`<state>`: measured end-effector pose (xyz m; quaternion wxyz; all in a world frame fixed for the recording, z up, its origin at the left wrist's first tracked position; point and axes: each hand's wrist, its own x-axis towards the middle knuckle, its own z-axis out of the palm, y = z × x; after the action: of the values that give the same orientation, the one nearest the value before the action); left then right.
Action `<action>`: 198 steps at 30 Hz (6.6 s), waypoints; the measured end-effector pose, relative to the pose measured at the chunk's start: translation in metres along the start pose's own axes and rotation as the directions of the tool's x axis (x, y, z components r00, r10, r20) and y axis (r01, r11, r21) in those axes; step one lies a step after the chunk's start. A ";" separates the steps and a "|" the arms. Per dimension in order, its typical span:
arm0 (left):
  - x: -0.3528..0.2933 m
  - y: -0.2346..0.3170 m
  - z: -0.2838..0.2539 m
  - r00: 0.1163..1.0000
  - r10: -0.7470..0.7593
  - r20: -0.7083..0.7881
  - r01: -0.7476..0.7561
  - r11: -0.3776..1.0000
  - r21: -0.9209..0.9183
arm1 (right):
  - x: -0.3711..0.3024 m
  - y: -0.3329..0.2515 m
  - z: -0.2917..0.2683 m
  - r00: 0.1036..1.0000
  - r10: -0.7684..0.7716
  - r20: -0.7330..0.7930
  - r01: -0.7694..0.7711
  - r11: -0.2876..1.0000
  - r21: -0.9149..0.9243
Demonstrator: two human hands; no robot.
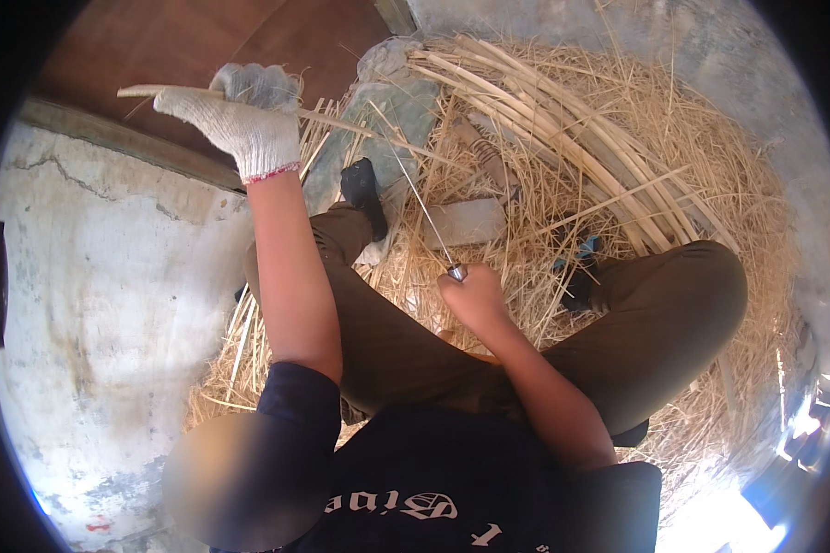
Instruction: The person sits on the floor and uses a machete to split long bamboo poles into thin strips. They hold the bamboo with a gloved left hand and strike it with the machete in their right hand, separating the material into usable slivers.
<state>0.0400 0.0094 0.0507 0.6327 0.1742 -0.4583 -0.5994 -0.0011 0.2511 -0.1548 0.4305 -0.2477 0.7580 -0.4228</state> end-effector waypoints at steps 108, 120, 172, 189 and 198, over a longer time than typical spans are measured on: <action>-0.002 -0.009 0.011 0.938 -0.034 0.346 0.029 0.999 0.019 | -0.016 -0.004 -0.001 0.995 0.078 0.069 -0.098 0.927 0.362; -0.011 -0.014 0.041 0.996 0.080 0.051 -0.074 0.993 -0.094 | -0.020 -0.017 -0.009 0.984 -0.042 -0.173 0.080 0.972 0.221; -0.008 -0.023 0.018 0.925 0.001 0.380 0.010 1.000 -0.028 | 0.025 -0.001 -0.019 0.681 -0.094 0.726 -0.619 0.456 0.639; -0.028 -0.022 0.034 0.912 0.080 0.402 -0.019 0.988 -0.153 | 0.046 0.032 -0.011 0.958 0.280 0.056 -0.285 0.936 0.204; -0.022 -0.030 0.030 0.982 0.034 0.185 -0.003 0.987 -0.162 | 0.043 0.047 -0.014 0.974 0.081 -0.209 -0.120 0.977 -0.178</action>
<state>0.0018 0.0330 0.0349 0.6043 0.0610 -0.4673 -0.6424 -0.0353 0.2495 -0.2101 0.3471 -0.2048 0.8459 -0.3492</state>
